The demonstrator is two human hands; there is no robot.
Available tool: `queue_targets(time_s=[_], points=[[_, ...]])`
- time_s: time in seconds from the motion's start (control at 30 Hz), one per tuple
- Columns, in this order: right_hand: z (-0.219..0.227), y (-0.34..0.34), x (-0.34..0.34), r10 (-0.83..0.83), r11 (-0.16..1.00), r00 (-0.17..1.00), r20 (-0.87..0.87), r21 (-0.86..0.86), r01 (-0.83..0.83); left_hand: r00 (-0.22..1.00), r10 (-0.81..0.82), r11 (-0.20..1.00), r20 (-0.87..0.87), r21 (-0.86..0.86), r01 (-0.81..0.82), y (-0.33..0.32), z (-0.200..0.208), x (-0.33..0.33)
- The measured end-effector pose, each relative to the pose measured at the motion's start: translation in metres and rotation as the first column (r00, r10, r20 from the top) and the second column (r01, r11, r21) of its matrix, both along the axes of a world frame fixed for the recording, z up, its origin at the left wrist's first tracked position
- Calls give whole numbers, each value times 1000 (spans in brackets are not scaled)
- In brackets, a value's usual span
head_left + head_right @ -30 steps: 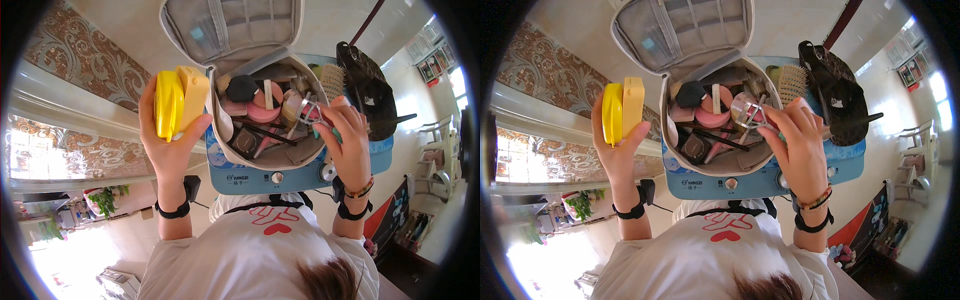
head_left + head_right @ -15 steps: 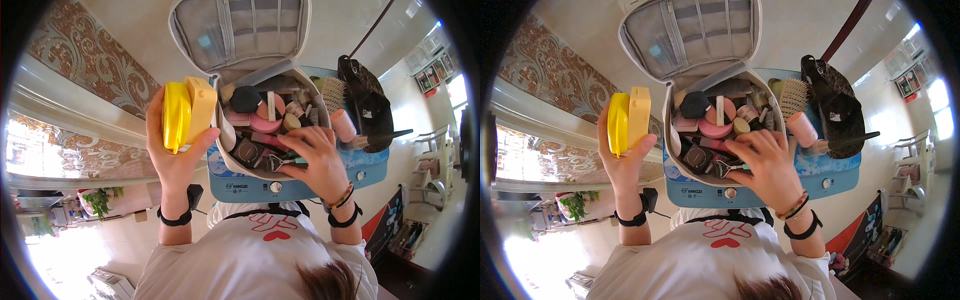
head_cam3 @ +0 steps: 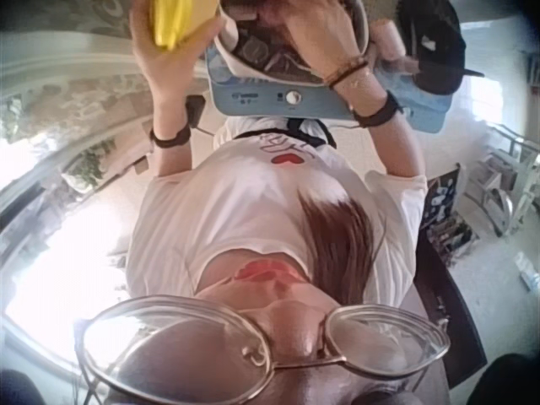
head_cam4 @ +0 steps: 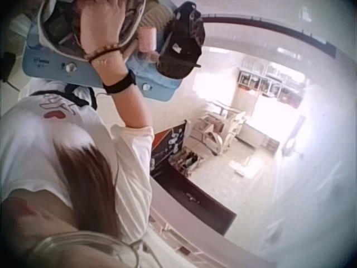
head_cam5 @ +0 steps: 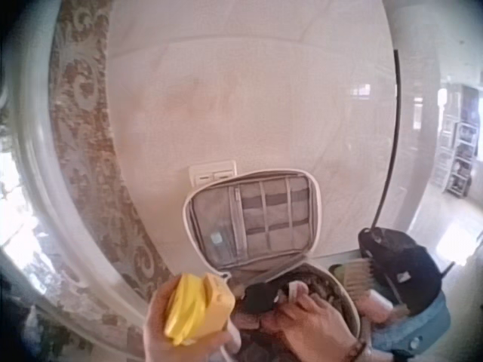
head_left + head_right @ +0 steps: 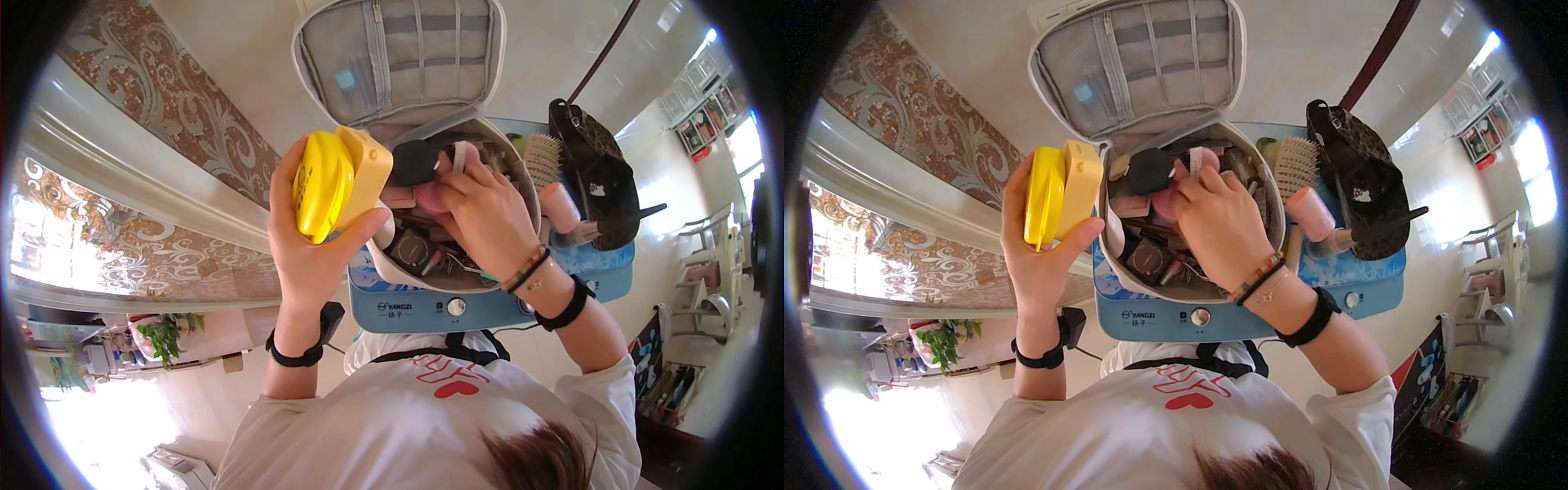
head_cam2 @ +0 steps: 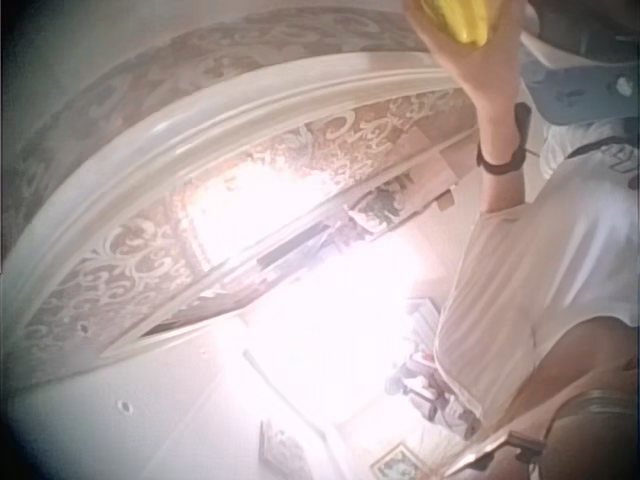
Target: The person opens a small case, picks up a compact to check its contents, and then puts it back before organizing other makeup items and walking to a different room with a bowl.
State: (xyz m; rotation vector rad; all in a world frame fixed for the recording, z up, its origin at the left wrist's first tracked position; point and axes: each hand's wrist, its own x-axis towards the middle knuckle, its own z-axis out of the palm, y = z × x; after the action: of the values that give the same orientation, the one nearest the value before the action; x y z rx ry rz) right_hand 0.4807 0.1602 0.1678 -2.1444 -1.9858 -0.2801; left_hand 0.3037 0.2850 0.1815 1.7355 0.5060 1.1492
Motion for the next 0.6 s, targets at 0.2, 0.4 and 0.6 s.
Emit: queue_targets(time_s=[0.2, 0.4, 0.6], points=[[-2, -4, 2, 4, 989, 995, 98, 149, -18, 1000, -12, 1000, -29, 15, 12, -1, -3, -6], [31, -47, 4, 5, 909, 950, -314, 397, 126, 1000, 13, 998, -15, -57, -14, -2, -6, -6], [9, -175, 2, 91, 172, 702, -706, 706, 687, 1000, -9, 999, -18, -48, 8, -4, -9, -2]])
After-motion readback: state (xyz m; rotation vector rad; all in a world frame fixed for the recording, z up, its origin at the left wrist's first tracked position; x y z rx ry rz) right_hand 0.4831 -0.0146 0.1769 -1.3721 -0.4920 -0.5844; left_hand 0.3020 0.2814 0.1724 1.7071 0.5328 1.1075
